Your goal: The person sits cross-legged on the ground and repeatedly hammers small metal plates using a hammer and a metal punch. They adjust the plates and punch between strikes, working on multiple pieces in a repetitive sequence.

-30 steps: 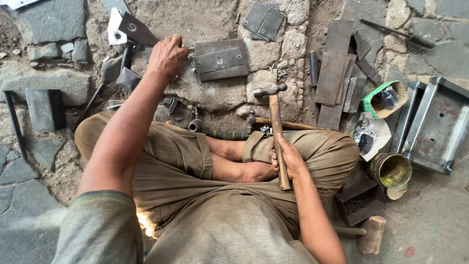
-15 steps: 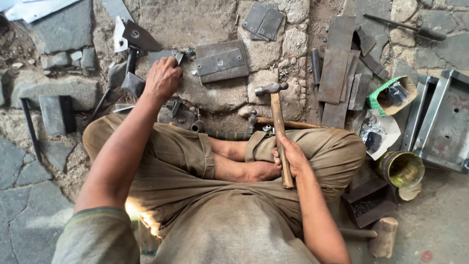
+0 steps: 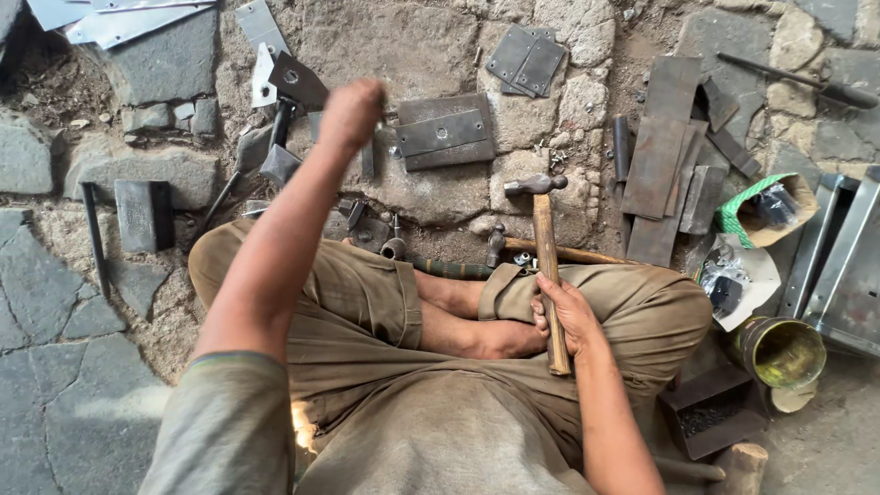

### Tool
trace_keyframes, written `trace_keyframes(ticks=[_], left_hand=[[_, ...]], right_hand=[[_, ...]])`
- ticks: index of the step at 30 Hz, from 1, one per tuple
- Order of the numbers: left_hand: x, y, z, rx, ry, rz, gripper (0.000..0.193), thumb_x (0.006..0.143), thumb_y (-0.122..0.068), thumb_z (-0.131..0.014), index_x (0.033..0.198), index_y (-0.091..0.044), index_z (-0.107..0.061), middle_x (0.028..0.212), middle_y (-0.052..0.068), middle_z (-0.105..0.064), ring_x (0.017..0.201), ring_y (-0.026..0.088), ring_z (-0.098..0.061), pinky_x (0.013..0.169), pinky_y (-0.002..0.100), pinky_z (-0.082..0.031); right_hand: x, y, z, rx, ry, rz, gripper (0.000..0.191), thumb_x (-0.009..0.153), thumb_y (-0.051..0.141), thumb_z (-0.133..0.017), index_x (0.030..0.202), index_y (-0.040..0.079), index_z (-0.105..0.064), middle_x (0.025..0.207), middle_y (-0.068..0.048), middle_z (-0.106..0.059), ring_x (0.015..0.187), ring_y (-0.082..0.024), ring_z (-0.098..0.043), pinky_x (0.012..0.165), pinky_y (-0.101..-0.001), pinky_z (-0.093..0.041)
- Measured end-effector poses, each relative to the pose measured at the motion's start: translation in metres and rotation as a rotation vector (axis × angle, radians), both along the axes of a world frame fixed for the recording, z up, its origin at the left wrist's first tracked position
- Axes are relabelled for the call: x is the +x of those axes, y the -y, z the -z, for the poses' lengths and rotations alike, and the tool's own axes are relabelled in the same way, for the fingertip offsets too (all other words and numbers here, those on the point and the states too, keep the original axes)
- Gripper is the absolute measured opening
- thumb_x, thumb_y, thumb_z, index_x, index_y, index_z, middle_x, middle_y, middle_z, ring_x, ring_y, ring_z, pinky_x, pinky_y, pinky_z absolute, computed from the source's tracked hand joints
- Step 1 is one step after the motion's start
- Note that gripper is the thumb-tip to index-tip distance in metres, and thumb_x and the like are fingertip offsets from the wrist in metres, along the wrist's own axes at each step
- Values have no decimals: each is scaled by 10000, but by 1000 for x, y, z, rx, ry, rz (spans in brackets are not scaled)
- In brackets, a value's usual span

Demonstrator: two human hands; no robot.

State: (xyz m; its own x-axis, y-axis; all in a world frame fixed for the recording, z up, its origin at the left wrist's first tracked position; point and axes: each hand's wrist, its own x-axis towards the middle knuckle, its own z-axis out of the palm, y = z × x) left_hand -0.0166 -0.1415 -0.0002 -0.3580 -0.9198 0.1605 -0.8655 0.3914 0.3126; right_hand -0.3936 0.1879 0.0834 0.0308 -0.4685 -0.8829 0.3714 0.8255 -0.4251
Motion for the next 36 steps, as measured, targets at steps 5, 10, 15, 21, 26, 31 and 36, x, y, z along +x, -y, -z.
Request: trace_keyframes(ticks=[5,10,15,21,26,31,36], left_hand=[[72,15,-13,-52,35,-441,209,924,-19,-653,1132,-21,-639,1224,262,-589,796,324,-663,625,418,-586],[67,-23,-18,258,282,-201,403,863,-259,-810,1130,8,-669,1221,243,-579,906,345,-657,721,449,-585],[55,-38,-18,309,335,-137,545,735,-353,-921,1093,-5,-702,1188,200,-596,1048,345,-641,805,457,-581],[64,-31,-9,306,290,-130,653,664,-463,-943,1103,-41,-706,1152,179,-622,1091,376,-624,829,507,-552],[70,-35,-24,307,353,-227,646,690,-502,-949,1056,-22,-720,1122,202,-672,1073,375,-657,863,490,-555],[36,-32,-55,161,120,-266,600,852,-469,-930,1160,-20,-676,1152,185,-671,1091,354,-631,919,485,-524],[-63,18,-38,144,-107,-140,946,743,-456,-949,1455,-36,-489,1270,255,-566,1107,350,-571,887,448,-518]], right_hand=[[-3,0,1,22,-24,-33,275,920,392,-689,971,162,-549,642,-2,-561,447,-118,-532,354,-271,-417],[-4,-1,3,20,-1,-26,274,925,382,-688,966,149,-549,644,-3,-555,450,-122,-533,348,-267,-407],[-4,0,4,16,15,-9,278,935,376,-697,967,149,-539,649,5,-557,457,-110,-526,362,-253,-413],[-4,0,3,11,32,-2,266,919,368,-700,965,162,-538,643,-3,-562,455,-116,-533,356,-258,-408],[-6,-2,5,-18,29,-21,284,943,360,-703,973,132,-535,664,-10,-585,465,-112,-552,375,-259,-442],[-8,-4,6,-44,53,-26,282,932,361,-705,955,135,-537,647,-15,-593,440,-115,-548,359,-267,-450],[-6,-3,2,-21,86,-4,279,946,367,-708,962,131,-561,650,-3,-585,457,-107,-560,361,-253,-436]])
